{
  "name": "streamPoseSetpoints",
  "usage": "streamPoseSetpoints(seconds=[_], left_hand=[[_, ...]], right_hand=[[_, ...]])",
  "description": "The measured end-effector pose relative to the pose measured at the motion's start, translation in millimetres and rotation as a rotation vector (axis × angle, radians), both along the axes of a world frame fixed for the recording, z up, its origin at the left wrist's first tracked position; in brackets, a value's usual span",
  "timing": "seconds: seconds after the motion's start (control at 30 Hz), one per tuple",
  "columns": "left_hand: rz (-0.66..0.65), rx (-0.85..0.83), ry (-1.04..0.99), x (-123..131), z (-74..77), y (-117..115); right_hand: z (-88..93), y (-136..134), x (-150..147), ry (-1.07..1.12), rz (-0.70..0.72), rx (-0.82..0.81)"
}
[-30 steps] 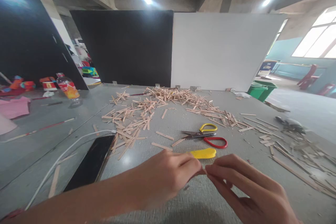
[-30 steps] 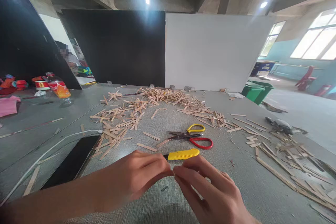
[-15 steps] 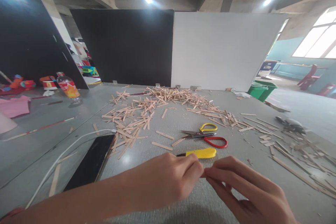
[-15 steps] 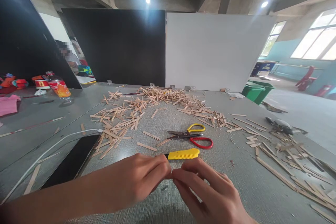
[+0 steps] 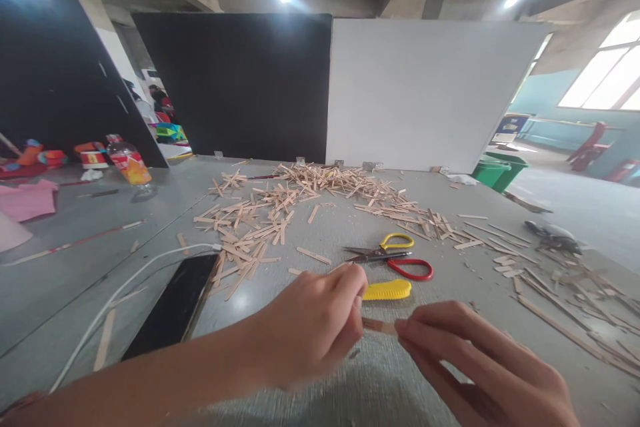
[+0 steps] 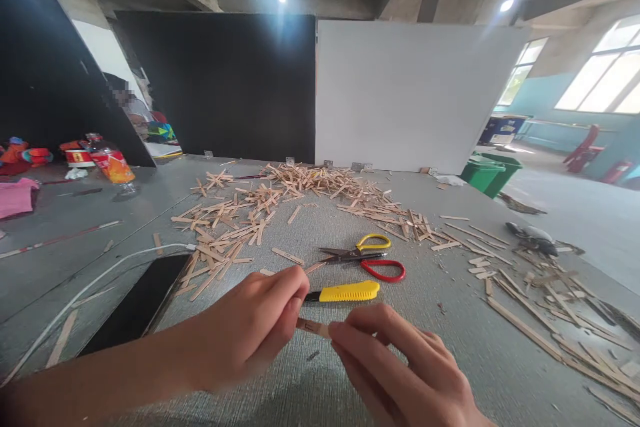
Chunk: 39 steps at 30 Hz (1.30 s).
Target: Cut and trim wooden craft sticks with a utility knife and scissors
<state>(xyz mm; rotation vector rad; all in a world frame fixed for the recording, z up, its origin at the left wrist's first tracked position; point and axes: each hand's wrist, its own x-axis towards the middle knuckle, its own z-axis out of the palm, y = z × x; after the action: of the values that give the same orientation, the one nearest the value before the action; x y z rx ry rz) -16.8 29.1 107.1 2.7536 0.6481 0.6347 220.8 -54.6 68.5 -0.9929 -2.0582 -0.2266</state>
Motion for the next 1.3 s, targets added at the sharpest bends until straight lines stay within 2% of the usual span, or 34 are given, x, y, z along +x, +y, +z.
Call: streamPoseSetpoints(seconds=[0.13, 0.3, 0.53, 0.8, 1.17, 1.3], left_hand=[[0.064, -0.187, -0.024, -1, 11.0, 1], [-0.045, -0.374, -0.090, -3, 19.1, 3], [-0.166, -0.288, -0.112, -4, 13.9, 8], [-0.140, -0.333, -0.022, -1, 10.3, 6], [-0.134, -0.141, -0.013, -1, 0.9, 5], [-0.150, -0.126, 0.009, -1, -2.1, 5]], right_hand=[[2.1, 0, 3, 0.001, -0.065, 0.051], [6.6, 0, 5, -0.015, -0.094, 0.081], [7.5, 1, 1, 0.026, -0.077, 0.046], [11.1, 7, -4, 0.177, 0.016, -0.134], [10.5, 14, -7, 0.223, 0.040, -0.167], [10.3, 13, -7, 0.232, 0.045, -0.171]])
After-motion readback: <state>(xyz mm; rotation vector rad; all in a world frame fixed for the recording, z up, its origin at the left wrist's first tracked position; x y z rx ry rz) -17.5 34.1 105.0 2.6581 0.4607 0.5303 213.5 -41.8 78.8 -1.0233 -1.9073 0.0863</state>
